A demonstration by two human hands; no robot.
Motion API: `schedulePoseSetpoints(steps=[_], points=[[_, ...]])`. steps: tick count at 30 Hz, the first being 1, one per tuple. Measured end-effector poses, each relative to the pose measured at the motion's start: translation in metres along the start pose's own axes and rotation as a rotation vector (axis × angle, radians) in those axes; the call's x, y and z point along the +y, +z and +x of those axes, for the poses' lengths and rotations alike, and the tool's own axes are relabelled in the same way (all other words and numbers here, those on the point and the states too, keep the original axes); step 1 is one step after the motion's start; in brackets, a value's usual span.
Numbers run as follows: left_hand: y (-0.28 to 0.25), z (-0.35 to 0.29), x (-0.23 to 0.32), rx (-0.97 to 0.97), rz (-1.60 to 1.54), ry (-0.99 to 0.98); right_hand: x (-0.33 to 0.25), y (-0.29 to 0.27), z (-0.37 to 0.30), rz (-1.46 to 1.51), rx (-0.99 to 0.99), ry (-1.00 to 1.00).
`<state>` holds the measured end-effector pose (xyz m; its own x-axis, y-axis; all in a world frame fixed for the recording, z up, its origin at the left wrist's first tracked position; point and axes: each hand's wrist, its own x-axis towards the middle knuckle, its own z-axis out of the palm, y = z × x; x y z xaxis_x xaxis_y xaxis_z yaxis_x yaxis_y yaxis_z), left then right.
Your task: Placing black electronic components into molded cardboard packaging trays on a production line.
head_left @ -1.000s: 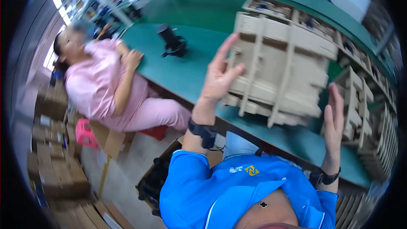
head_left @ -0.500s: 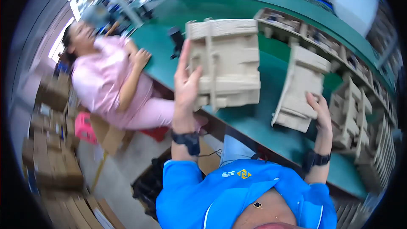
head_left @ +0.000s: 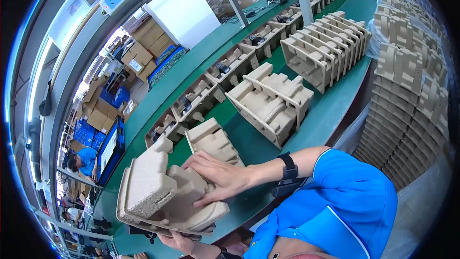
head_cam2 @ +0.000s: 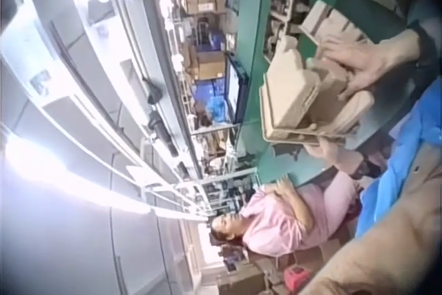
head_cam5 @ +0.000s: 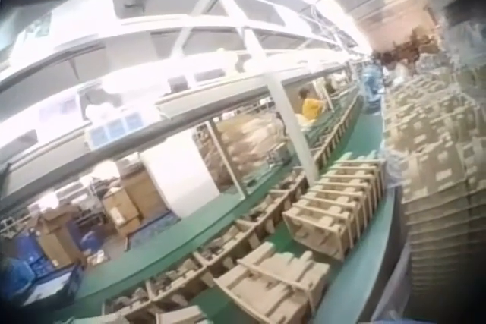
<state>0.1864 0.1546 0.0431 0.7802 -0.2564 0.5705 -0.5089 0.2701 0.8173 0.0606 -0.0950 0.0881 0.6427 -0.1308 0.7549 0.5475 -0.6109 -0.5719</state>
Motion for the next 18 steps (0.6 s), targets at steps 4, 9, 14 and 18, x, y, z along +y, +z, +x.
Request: schedulePoseSetpoints(steps=[4, 9, 14, 18], points=[[0.018, 0.008, 0.024, 0.165, -0.008, -0.062, 0.0, 0.007, 0.009, -0.055, -0.02, 0.035], [-0.009, 0.037, 0.059, 0.625, 0.344, -0.127, 0.003, -0.035, 0.023, -0.095, 0.238, 0.13], [-0.034, 0.037, 0.044, 0.096, 0.972, -0.133, -0.011, -0.011, 0.021, 0.784, -0.026, 0.445], [-0.02, 0.059, -0.032, -0.049, 1.292, -0.092, 0.0, -0.008, 0.007, 0.857, -0.153, 0.643]])
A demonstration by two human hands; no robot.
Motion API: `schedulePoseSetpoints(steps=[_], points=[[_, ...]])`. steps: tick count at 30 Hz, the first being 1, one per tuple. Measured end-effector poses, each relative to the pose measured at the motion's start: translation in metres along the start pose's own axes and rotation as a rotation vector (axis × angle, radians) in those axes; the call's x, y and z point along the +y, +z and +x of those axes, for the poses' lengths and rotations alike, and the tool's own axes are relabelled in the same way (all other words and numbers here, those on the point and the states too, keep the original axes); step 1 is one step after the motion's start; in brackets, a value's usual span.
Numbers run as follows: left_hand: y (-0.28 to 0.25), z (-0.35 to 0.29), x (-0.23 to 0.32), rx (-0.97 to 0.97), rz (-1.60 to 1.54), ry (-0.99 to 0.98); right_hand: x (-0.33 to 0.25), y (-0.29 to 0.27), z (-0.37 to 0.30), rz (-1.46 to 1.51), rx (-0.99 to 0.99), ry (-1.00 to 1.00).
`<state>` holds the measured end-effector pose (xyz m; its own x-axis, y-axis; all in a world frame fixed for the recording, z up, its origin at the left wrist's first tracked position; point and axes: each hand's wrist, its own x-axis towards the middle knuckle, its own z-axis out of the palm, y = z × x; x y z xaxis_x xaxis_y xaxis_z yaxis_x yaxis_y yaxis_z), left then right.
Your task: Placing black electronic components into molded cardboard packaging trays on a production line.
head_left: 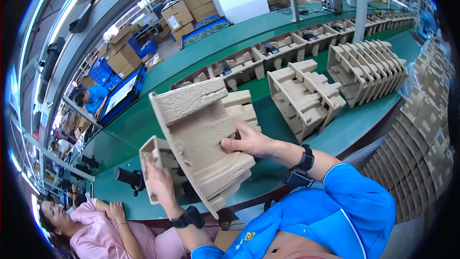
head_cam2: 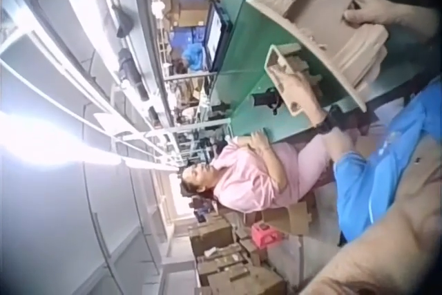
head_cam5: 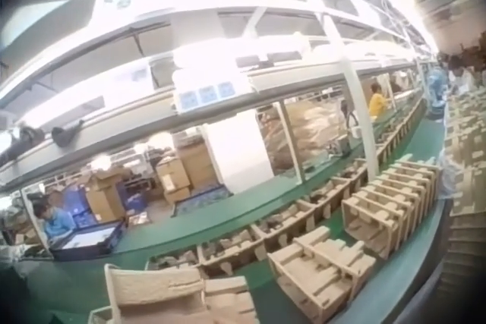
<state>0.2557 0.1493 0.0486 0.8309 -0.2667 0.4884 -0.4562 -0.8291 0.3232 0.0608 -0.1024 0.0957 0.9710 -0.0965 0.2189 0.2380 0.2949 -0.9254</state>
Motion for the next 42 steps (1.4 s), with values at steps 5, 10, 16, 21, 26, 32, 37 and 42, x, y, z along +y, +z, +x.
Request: schedulePoseSetpoints(steps=[5, 10, 16, 21, 26, 32, 37, 42], points=[[-0.014, -0.024, 0.002, 0.089, -0.358, 0.165, 0.028, -0.01, 0.016, -0.227, 0.137, 0.078], [-0.058, -0.063, 0.081, -0.063, -0.811, 0.775, 0.053, -0.037, 0.016, 0.203, 0.308, -0.053], [-0.043, -0.055, 0.069, 0.066, -0.753, 0.818, 0.041, -0.062, 0.028, -0.332, 0.447, -0.123], [-0.047, -0.053, 0.036, -0.364, -0.571, 0.715, 0.07, -0.103, 0.032, -1.255, 0.551, -0.326], [-0.021, -0.044, 0.021, -0.439, -0.285, 0.81, 0.084, -0.097, 0.019, -0.43, 0.624, 0.04], [-0.023, -0.032, 0.029, -0.554, 0.077, 0.645, 0.103, -0.119, 0.026, -0.015, 0.499, 0.23], [-0.032, -0.038, 0.066, -0.257, -0.364, 0.487, 0.111, -0.11, 0.021, 0.3, 0.523, 0.178], [-0.01, -0.049, 0.117, -0.178, -0.592, 0.769, 0.104, -0.105, 0.009, 0.661, 0.154, 0.138]])
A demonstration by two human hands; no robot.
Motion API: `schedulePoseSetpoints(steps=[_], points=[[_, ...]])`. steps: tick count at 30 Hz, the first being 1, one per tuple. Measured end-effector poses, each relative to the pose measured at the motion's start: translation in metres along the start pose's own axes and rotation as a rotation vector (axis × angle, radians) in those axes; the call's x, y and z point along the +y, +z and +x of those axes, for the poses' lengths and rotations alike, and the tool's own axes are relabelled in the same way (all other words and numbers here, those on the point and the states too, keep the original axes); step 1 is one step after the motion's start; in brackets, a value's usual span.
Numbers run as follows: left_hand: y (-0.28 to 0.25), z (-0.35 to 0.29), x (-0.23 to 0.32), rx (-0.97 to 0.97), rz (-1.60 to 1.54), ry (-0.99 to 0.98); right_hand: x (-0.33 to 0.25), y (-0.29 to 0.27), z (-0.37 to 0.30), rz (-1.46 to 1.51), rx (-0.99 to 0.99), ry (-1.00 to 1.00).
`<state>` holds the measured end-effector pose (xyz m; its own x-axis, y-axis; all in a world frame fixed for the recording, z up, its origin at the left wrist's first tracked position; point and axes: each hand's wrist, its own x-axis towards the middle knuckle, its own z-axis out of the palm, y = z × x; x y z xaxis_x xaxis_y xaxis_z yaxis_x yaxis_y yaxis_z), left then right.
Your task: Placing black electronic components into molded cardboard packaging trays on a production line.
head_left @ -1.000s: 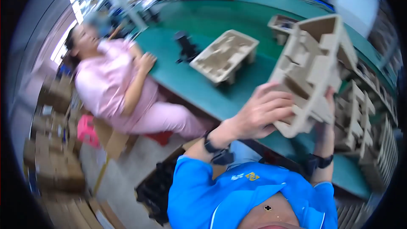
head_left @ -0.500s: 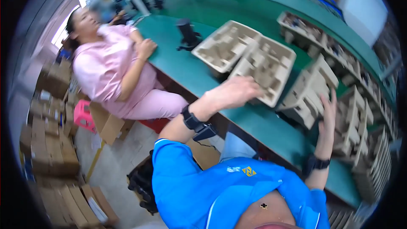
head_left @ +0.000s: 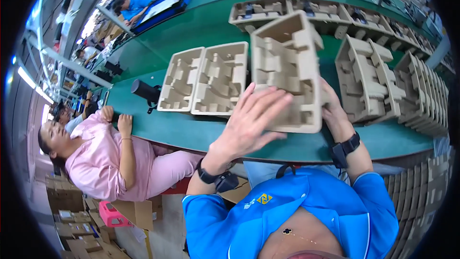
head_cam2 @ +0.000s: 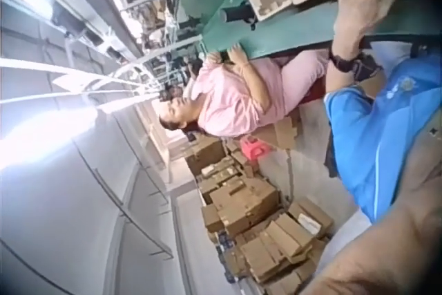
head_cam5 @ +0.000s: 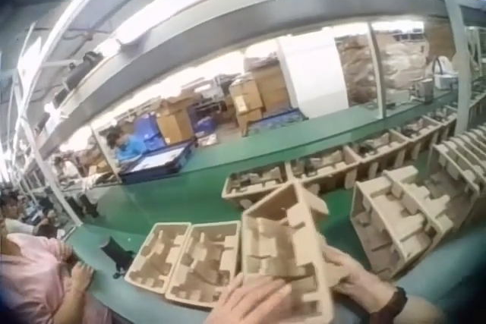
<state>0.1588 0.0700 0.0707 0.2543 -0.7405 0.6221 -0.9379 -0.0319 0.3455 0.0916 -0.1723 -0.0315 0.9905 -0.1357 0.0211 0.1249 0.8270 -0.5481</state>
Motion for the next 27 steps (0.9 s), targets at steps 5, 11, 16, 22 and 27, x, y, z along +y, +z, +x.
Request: schedulePoseSetpoints(steps=[5, 11, 16, 22, 27], points=[[0.023, 0.019, -0.027, -0.482, 0.149, 0.086, 0.014, -0.013, -0.016, -0.323, 0.393, -0.135], [0.017, 0.033, -0.008, -0.651, 0.226, -0.005, -0.091, 0.056, -0.151, -1.069, -0.159, 0.011], [0.033, 0.072, 0.038, -0.32, -0.319, -0.161, -0.18, 0.005, -0.172, -1.345, 0.68, -0.711], [0.167, 0.095, 0.062, -0.18, -0.522, -0.099, -0.182, -0.089, -0.138, -1.146, 0.821, -0.294], [0.2, 0.098, 0.058, -0.185, -0.587, 0.005, -0.154, -0.087, -0.141, -0.524, 0.692, -0.317]])
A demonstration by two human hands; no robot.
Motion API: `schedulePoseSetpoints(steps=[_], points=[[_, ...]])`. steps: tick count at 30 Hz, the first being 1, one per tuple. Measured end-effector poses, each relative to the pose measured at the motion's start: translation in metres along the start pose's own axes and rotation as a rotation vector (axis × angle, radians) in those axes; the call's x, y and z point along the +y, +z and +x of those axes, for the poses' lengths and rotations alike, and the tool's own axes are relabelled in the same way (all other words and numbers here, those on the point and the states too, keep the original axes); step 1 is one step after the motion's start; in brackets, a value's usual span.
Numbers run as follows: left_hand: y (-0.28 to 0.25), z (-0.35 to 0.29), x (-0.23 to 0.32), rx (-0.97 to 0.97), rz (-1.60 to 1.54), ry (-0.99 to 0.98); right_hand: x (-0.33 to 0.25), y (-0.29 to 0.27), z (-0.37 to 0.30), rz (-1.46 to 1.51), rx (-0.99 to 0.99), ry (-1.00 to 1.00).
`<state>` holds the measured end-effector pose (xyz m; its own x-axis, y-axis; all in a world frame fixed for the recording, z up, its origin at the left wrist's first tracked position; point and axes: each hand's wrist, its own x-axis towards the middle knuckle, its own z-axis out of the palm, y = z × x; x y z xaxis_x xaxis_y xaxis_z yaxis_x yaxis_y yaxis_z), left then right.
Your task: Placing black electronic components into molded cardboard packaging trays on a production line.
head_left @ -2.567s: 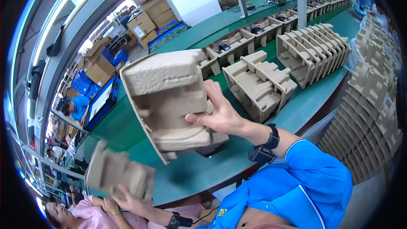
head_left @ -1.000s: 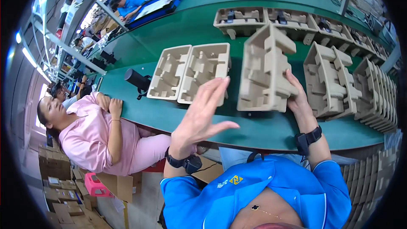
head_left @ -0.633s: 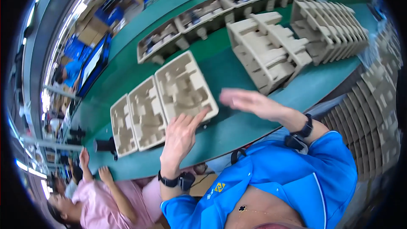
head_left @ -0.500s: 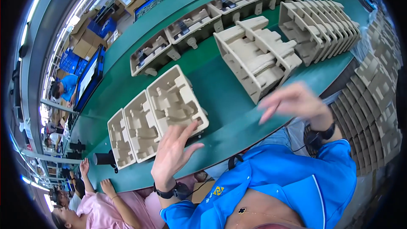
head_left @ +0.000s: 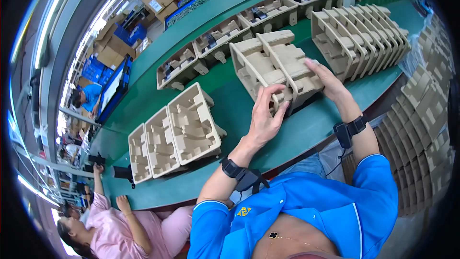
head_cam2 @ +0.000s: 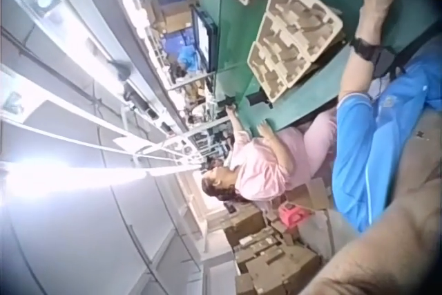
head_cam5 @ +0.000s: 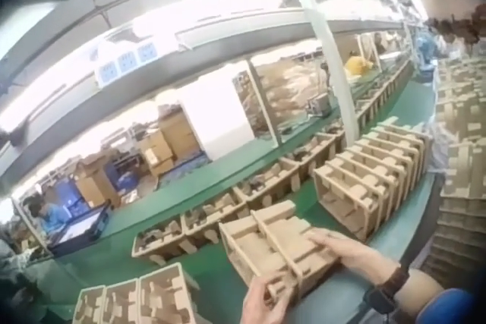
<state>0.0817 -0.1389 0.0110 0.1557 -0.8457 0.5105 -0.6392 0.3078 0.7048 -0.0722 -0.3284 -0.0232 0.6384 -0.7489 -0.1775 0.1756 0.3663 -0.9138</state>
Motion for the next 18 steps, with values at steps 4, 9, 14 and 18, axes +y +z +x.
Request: schedulePoseSetpoints(steps=[4, 9, 14, 18], points=[[-0.014, 0.008, 0.03, 0.027, 0.019, -0.028, -0.001, 0.019, -0.012, 0.076, 0.027, -0.262], [-0.058, 0.004, 0.076, 0.26, 0.305, 0.11, 0.005, -0.006, 0.007, -0.008, 0.177, -0.46], [-0.062, 0.002, 0.08, -0.208, 0.509, -0.13, 0.014, -0.008, -0.004, 0.819, -0.161, -0.025], [-0.042, -0.013, 0.046, -0.421, 0.654, -0.088, 0.057, -0.028, 0.002, 0.774, -0.24, 0.034]])
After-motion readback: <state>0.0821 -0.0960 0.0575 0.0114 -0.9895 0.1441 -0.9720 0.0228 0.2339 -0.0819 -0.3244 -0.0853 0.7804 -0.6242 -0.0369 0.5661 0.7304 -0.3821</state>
